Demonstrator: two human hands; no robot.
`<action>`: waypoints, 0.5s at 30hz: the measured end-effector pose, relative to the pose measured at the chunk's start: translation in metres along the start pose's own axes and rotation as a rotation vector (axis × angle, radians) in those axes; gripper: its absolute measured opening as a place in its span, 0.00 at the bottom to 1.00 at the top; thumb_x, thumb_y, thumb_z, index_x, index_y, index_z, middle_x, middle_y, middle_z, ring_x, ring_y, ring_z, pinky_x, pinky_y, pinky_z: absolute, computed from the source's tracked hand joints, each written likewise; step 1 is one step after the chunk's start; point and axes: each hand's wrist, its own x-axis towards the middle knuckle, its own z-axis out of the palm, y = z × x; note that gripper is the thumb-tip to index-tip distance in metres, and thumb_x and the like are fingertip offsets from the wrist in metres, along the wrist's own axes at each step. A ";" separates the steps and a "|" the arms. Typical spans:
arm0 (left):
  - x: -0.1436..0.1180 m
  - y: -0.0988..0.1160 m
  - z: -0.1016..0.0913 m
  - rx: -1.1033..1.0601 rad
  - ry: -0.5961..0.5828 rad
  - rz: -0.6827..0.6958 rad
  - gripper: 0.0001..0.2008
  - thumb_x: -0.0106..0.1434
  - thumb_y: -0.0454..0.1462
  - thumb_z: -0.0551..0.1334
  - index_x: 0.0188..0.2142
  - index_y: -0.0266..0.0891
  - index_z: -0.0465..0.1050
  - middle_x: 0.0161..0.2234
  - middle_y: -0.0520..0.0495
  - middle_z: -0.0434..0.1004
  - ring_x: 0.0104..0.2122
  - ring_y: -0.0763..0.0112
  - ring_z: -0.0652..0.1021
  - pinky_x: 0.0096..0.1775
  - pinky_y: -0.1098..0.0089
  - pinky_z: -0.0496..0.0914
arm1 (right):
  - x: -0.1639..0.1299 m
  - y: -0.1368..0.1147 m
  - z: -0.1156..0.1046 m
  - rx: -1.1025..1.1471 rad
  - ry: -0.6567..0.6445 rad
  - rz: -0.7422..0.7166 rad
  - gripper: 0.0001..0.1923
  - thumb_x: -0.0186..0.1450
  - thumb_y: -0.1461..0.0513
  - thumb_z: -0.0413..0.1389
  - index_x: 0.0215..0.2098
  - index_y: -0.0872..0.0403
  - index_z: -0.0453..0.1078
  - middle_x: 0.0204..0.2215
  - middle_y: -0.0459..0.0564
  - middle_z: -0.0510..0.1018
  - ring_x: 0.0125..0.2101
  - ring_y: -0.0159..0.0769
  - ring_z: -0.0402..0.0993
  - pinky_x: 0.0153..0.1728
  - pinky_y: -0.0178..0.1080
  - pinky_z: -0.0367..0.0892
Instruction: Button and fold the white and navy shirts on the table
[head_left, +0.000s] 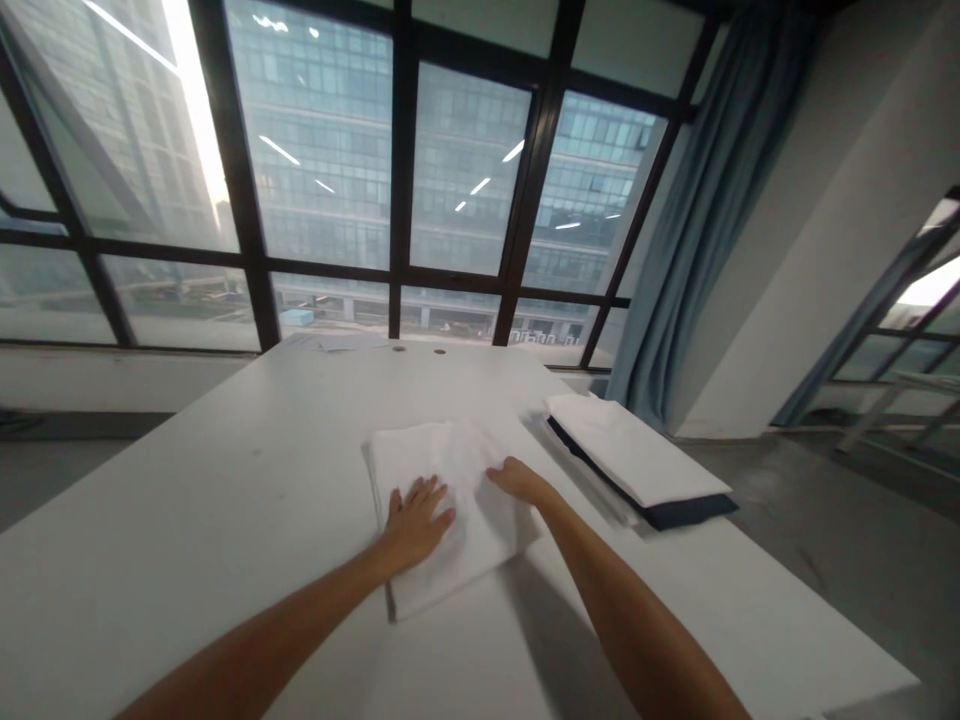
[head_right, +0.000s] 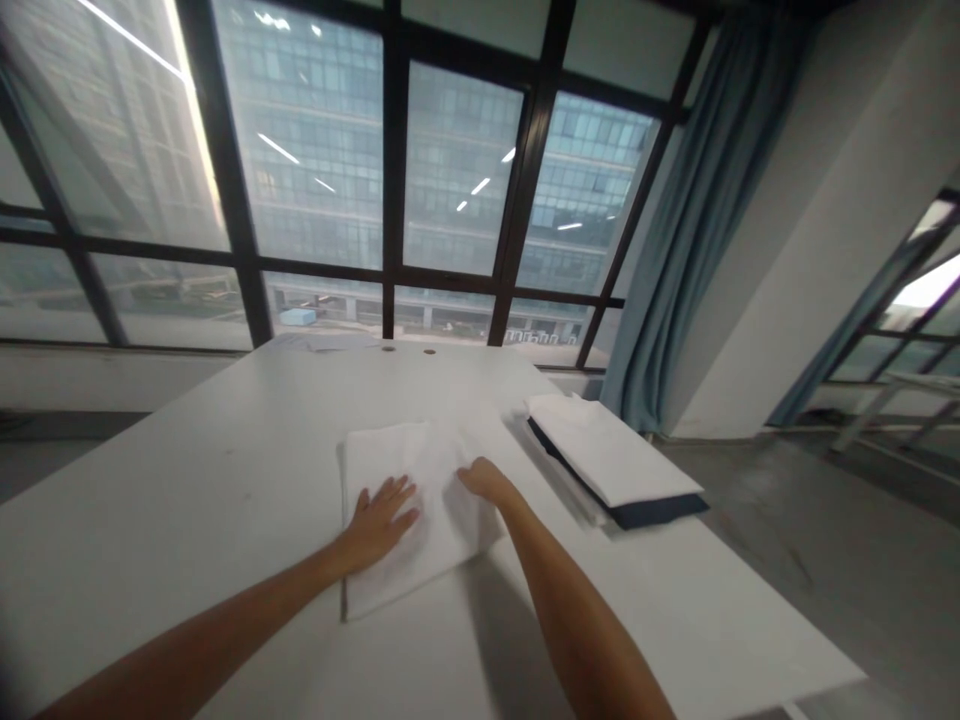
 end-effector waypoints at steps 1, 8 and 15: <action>0.003 0.002 -0.001 -0.041 -0.011 0.037 0.26 0.69 0.49 0.44 0.62 0.44 0.60 0.66 0.46 0.52 0.65 0.58 0.55 0.61 0.46 0.51 | 0.002 0.003 -0.008 -0.023 0.022 0.022 0.20 0.61 0.57 0.56 0.48 0.60 0.71 0.43 0.62 0.78 0.47 0.47 0.74 0.42 0.39 0.67; 0.015 -0.030 0.001 0.035 0.172 0.172 0.21 0.68 0.42 0.49 0.56 0.40 0.68 0.61 0.43 0.63 0.61 0.63 0.62 0.62 0.52 0.53 | 0.027 0.017 -0.077 -0.084 0.289 -0.044 0.20 0.67 0.61 0.47 0.56 0.57 0.62 0.44 0.61 0.77 0.46 0.47 0.73 0.44 0.42 0.64; 0.014 -0.033 0.007 0.116 0.136 0.171 0.22 0.69 0.43 0.49 0.58 0.41 0.66 0.62 0.43 0.62 0.61 0.61 0.62 0.62 0.52 0.54 | 0.070 0.041 -0.195 0.190 0.487 -0.162 0.17 0.65 0.61 0.51 0.50 0.59 0.69 0.42 0.57 0.78 0.39 0.38 0.74 0.40 0.37 0.66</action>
